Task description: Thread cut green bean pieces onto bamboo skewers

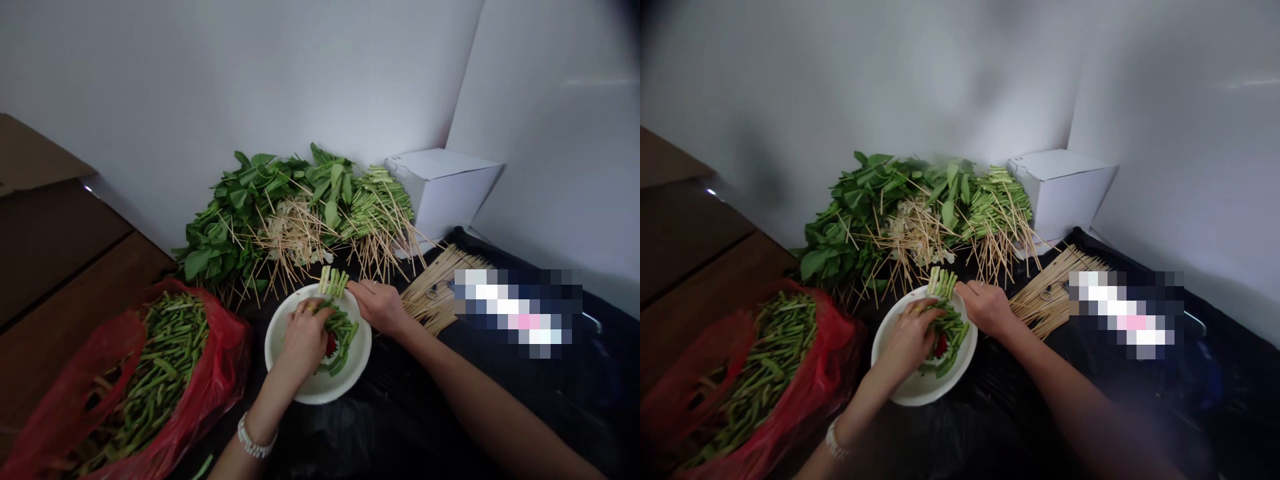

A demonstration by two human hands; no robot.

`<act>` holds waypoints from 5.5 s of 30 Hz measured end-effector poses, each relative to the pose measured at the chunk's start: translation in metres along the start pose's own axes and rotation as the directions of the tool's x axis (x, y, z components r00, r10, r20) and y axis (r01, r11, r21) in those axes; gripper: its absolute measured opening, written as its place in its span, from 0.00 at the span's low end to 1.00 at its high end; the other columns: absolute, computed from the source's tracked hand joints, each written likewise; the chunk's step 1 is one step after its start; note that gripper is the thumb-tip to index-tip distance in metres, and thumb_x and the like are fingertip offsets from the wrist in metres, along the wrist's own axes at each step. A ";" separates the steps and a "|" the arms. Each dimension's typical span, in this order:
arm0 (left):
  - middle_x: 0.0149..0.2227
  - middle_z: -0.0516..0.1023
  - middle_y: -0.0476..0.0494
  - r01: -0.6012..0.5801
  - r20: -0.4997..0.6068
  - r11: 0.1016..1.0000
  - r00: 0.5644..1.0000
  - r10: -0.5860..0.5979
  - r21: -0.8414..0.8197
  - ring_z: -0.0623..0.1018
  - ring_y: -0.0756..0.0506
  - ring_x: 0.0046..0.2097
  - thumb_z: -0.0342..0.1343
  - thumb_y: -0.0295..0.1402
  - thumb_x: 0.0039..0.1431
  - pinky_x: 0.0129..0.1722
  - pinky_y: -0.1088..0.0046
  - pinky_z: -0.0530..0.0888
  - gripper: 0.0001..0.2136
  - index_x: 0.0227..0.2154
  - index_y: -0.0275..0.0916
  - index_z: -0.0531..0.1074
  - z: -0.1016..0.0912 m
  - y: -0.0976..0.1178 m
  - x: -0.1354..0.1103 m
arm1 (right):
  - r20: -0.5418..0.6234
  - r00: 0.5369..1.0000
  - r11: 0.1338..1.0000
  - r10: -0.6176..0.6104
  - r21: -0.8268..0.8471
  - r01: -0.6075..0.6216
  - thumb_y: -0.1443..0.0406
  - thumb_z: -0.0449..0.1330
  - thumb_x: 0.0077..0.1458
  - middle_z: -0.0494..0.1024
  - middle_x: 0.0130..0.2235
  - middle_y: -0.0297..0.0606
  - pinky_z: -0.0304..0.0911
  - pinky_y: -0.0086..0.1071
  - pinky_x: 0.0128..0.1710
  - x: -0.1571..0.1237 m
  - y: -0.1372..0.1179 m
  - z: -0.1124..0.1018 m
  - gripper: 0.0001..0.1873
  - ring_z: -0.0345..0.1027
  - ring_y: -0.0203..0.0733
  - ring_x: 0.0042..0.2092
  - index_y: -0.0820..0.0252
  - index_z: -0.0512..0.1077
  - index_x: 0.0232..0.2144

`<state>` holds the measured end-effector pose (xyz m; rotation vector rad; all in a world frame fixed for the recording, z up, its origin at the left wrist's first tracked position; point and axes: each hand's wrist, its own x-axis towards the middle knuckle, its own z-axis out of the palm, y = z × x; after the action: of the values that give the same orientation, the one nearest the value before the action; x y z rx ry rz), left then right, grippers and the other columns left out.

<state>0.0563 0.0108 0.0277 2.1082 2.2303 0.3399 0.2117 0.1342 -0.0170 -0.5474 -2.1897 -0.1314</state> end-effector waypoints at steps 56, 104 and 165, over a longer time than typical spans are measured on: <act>0.31 0.82 0.44 0.036 0.197 -0.280 0.794 -0.575 -0.959 0.78 0.52 0.32 0.71 0.31 0.39 0.37 0.76 0.73 0.15 0.33 0.34 0.80 -0.005 -0.034 -0.025 | 0.080 0.971 0.973 -0.224 0.076 0.218 0.71 0.50 0.59 0.73 0.28 0.37 0.57 0.30 0.29 -0.001 -0.022 -0.010 0.12 0.65 0.36 0.29 0.65 0.72 0.42; 0.33 0.81 0.43 0.167 0.148 0.000 0.870 -0.470 -0.986 0.77 0.49 0.34 0.68 0.35 0.43 0.37 0.74 0.72 0.11 0.30 0.36 0.80 0.002 -0.043 -0.018 | 0.088 0.972 0.972 -0.216 0.111 0.206 0.71 0.48 0.61 0.73 0.29 0.36 0.57 0.29 0.29 -0.002 -0.024 -0.007 0.14 0.66 0.35 0.29 0.65 0.72 0.41; 0.33 0.82 0.44 0.068 0.113 -0.095 0.766 -0.633 -0.993 0.77 0.50 0.35 0.70 0.38 0.38 0.38 0.75 0.72 0.16 0.32 0.37 0.80 0.006 -0.048 -0.019 | 0.049 0.974 0.972 -0.220 0.097 0.214 0.73 0.47 0.60 0.73 0.27 0.36 0.60 0.29 0.29 0.000 -0.024 -0.009 0.15 0.65 0.35 0.28 0.66 0.72 0.41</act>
<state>0.0113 -0.0094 0.0101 0.5096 1.4877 1.7967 0.2076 0.1102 -0.0092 -0.2624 -2.2971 -0.1321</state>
